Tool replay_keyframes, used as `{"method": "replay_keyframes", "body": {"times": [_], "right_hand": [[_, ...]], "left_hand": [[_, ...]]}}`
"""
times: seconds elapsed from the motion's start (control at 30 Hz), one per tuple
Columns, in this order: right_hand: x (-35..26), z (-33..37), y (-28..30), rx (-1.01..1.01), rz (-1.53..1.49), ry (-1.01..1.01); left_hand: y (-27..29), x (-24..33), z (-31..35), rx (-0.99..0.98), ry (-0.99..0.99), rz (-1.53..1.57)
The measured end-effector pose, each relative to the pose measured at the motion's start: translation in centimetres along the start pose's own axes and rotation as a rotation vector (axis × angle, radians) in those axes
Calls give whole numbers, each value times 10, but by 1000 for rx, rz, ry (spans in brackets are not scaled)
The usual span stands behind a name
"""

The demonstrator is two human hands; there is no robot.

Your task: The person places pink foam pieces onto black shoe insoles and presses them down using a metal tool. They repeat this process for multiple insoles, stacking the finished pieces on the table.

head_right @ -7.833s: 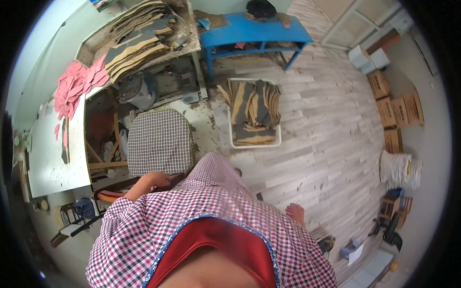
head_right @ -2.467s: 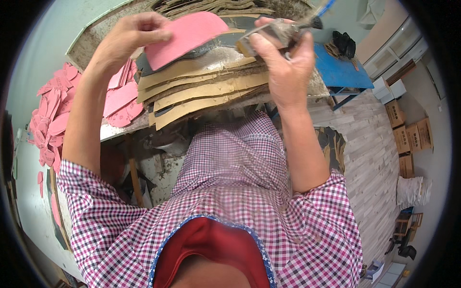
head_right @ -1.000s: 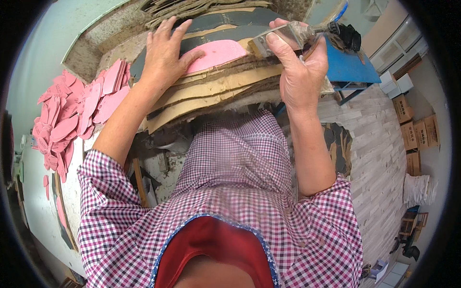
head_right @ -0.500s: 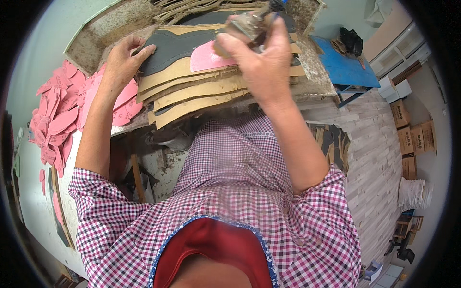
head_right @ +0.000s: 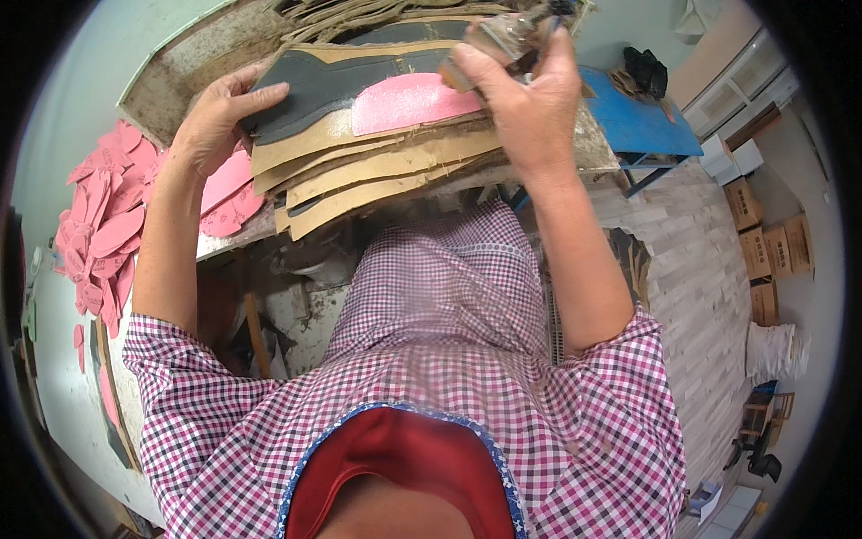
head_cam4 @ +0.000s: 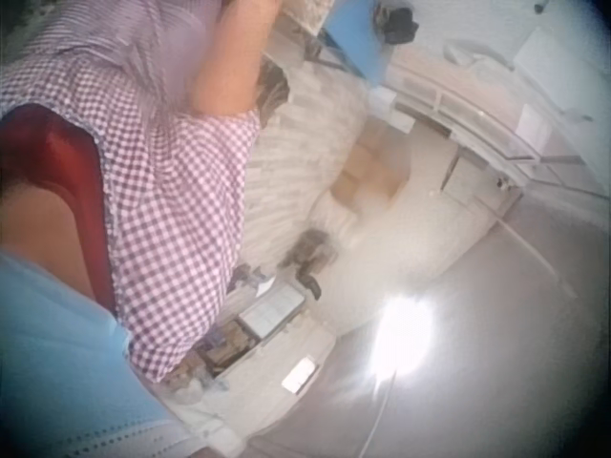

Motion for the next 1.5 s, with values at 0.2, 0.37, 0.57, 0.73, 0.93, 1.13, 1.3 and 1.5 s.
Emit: {"method": "replay_keyframes", "body": {"times": [0.2, 0.37, 0.57, 0.73, 0.93, 1.13, 1.3, 1.5], "right_hand": [[14, -5, 32, 41, 114, -50], [8, -18, 30, 45, -81, -33], [6, -53, 4, 183, 4, -44], [29, -67, -8, 60, -108, -143], [14, -58, -18, 57, 32, -50], [-7, -46, -56, 30, -254, -67], [-23, -41, -91, 16, -527, -131], [-34, -36, -94, 29, -499, -123]], "left_hand": [[-3, -10, 3, -109, 66, -1], [-9, -12, 7, 12, -5, 102], [-16, 2, 17, 13, -3, 72], [-16, -1, 18, 11, 41, 36], [-18, 2, 20, 28, 23, 16], [-14, -3, 17, 35, 28, 2], [-14, -4, 17, 20, 42, 37], [-11, -8, 15, -12, 43, 35]]}}
Point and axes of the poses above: each hand's wrist, its own z-axis away from the middle knuckle, its own y-axis out of the back of the hand, x = y × z, the point moved 5 cm from there along -z, towards the middle knuckle
